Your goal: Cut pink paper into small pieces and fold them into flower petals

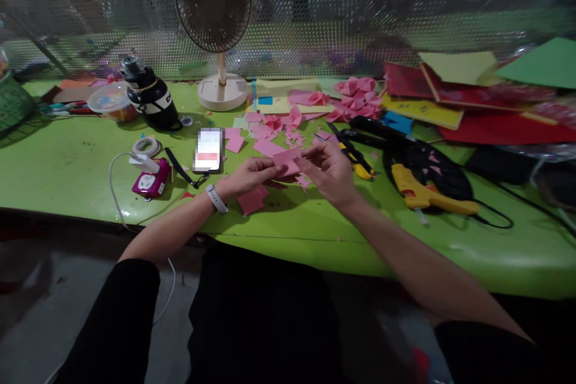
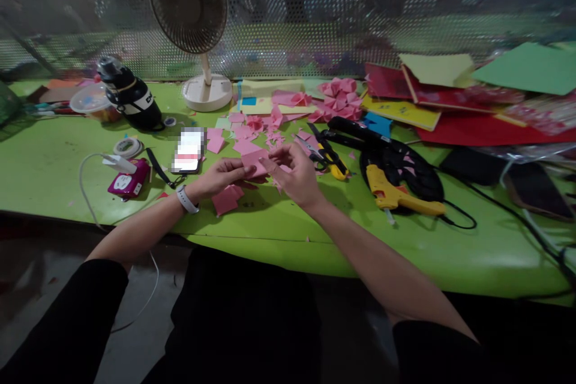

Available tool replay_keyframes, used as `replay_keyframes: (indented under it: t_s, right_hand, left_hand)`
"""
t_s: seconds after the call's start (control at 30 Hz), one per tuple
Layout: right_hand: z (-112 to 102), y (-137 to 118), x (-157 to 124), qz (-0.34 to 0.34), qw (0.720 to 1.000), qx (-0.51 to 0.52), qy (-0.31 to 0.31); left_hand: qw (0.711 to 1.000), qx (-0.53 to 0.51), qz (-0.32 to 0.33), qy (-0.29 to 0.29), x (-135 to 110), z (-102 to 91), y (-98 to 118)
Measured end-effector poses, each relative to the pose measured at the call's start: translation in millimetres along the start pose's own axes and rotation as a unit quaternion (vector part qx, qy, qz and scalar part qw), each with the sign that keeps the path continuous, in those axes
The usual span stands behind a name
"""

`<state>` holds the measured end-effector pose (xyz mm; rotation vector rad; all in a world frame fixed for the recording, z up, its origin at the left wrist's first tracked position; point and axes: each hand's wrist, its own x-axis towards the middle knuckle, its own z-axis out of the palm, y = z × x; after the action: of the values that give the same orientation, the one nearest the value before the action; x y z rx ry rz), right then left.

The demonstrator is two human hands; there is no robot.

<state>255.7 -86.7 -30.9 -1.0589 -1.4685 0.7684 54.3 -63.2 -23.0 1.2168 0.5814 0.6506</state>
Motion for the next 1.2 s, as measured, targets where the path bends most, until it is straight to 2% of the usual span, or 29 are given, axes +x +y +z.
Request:
replay_keyframes:
  t_s: [0.07, 0.2, 0.4, 0.6, 0.77, 0.9, 1.07, 1.2]
  right_hand:
    - [-1.1, -1.0, 1.1, 0.035, 0.999, 0.026, 0.002]
    - [-3.9, -2.5, 2.0, 0.057, 0.996, 0.037, -0.054]
    - [-2.6, -6.0, 1.2, 0.021, 0.997, 0.016, -0.066]
    - [3.4, -9.1, -1.1, -0.045, 0.996, -0.044, -0.067]
    - [4.8, -10.3, -3.9, -0.069, 0.993, -0.063, -0.066]
    - [2.0, -9.3, -2.5, -0.033, 0.995, -0.060, -0.074]
    - [-0.6, -7.6, 0.6, 0.010, 0.984, -0.098, -0.152]
    - [-0.3, -9.1, 1.6, 0.025, 0.980, -0.081, -0.179]
  left_hand:
    - [1.000, -0.002, -0.004, -0.005, -0.5, 0.8, 0.6]
    - [1.000, -0.002, -0.018, -0.010, -1.1, 2.1, 1.1]
    - [0.999, -0.009, -0.034, -0.036, 0.8, 0.1, -1.6]
    - [0.997, 0.026, -0.072, -0.007, -1.1, 0.7, 1.0]
    - [0.995, 0.037, -0.083, -0.027, -2.1, 3.4, 2.8]
    - [0.996, 0.046, -0.076, -0.026, -0.7, 1.1, 1.9]
    - [0.997, 0.046, -0.063, 0.000, -0.4, -1.7, 4.4]
    - [0.997, 0.040, -0.066, -0.003, -0.6, -1.2, 7.4]
